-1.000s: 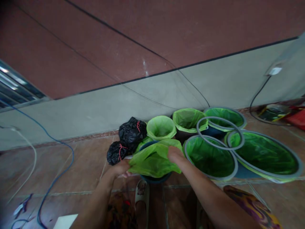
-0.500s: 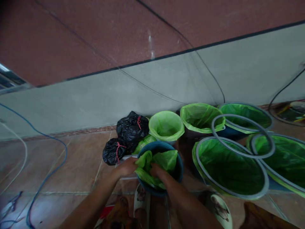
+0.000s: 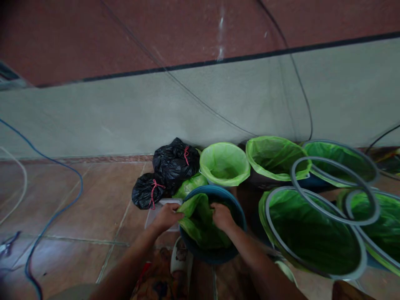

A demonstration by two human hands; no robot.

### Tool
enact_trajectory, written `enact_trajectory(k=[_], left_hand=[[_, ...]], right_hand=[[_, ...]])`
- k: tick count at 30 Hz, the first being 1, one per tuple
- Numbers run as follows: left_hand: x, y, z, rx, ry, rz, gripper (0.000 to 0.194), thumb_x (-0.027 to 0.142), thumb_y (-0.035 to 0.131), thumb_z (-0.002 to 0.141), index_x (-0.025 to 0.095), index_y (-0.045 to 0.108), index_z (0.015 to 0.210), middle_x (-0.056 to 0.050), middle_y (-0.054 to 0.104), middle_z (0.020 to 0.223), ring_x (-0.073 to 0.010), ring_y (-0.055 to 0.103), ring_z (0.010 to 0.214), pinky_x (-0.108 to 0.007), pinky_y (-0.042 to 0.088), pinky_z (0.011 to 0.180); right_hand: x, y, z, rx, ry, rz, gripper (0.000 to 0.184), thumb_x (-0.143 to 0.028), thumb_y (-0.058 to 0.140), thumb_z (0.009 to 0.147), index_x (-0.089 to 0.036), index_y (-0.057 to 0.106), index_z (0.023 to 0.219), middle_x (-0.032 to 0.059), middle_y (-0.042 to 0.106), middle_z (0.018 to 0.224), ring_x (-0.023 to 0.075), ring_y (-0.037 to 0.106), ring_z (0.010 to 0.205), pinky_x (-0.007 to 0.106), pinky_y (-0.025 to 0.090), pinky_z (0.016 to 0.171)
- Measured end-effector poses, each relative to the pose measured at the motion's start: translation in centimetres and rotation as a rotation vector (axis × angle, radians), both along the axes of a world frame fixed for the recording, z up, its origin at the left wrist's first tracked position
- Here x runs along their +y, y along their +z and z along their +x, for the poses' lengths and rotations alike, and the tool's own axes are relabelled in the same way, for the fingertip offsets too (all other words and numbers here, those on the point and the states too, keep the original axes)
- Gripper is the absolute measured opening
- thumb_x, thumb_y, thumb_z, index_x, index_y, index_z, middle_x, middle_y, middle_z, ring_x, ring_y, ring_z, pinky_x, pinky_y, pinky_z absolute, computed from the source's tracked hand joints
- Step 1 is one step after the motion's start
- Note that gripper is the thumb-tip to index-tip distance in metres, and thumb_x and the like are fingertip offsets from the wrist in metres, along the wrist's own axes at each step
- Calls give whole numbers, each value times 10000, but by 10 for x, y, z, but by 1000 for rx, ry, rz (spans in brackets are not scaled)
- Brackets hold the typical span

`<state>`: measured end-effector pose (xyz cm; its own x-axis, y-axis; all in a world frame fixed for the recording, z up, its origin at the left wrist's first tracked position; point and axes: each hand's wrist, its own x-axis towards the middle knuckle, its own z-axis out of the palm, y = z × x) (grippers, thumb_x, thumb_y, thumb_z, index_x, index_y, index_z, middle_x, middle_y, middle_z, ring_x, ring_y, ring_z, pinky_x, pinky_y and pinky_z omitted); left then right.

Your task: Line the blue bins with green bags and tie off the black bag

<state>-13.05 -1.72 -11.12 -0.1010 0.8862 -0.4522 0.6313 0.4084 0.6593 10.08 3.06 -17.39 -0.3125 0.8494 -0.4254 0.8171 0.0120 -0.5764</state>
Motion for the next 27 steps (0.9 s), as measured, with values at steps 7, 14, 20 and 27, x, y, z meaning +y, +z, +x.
enact_trajectory(k=[7,14,20,27], left_hand=[[-7,-5,-9,57,53,38,239,311,531,779,159,649,636,37,497,561,-109,492,603,-197,342,541],[7,4,-19,244,73,10,273,256,460,850,158,709,797,-7,639,681,-145,604,743,-199,410,617],[21,27,-2,424,-96,24,501,105,535,741,145,593,1237,-118,657,1185,-205,607,1069,-270,447,900],[52,34,37,504,-293,110,431,356,579,838,147,573,1215,-141,632,1206,-286,582,1137,-393,437,964]], right_hand=[[-7,35,72,172,-627,327,366,-394,457,846,-191,720,998,74,744,967,222,683,847,313,512,753],[20,28,109,-144,-504,303,328,-250,454,839,-179,723,1012,101,741,967,232,675,870,314,493,746],[29,43,104,-318,-196,241,468,-164,486,809,-89,591,1259,176,672,1158,251,643,1039,336,460,907],[51,74,66,-245,-103,258,358,-344,481,882,-152,670,1118,133,698,1094,232,652,983,305,461,849]])
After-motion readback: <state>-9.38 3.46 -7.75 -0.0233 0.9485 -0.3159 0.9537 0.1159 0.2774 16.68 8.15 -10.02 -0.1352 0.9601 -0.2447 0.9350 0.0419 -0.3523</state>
